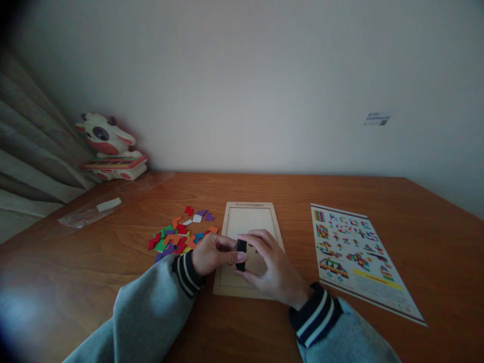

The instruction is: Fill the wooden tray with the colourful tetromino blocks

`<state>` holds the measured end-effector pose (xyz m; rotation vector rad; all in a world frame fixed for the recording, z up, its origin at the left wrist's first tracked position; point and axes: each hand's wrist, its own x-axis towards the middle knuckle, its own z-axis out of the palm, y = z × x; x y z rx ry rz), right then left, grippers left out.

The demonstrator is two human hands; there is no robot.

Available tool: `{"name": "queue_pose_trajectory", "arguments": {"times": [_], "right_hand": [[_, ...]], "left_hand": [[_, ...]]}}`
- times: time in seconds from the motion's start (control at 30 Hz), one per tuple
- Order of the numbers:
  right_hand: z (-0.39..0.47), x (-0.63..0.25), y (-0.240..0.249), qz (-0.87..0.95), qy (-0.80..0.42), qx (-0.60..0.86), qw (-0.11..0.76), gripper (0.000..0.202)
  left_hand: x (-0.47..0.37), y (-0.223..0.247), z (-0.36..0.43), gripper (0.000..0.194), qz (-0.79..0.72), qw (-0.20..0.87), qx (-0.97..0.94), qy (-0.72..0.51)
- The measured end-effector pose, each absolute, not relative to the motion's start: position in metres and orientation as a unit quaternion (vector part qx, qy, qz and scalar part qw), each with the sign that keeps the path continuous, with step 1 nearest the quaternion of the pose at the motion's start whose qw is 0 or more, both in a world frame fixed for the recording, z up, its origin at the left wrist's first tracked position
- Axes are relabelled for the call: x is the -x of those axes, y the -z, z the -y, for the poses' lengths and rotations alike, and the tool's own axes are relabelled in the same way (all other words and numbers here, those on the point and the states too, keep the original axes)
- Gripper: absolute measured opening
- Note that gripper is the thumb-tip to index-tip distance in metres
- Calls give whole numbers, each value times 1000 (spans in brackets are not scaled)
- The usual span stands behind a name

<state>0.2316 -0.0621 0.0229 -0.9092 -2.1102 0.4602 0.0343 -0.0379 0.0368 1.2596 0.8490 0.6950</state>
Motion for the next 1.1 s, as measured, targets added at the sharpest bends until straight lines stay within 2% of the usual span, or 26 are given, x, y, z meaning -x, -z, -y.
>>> {"name": "queue_pose_trajectory", "arguments": {"times": [0.23, 0.53, 0.77, 1.1], "right_hand": [[61, -232, -22, 829, -185, 369, 378, 61], [62, -232, -24, 825, -177, 364, 394, 60], [63, -232, -26, 828, -173, 360, 393, 60], [62, -233, -22, 823, -178, 362, 400, 60]], "left_hand": [[-34, -35, 37, 52, -362, 688, -561, -285], [-34, -33, 34, 45, -380, 685, -553, -284], [-34, -33, 34, 49, -352, 728, -521, -274], [-33, -34, 34, 50, -358, 730, -507, -287]]}}
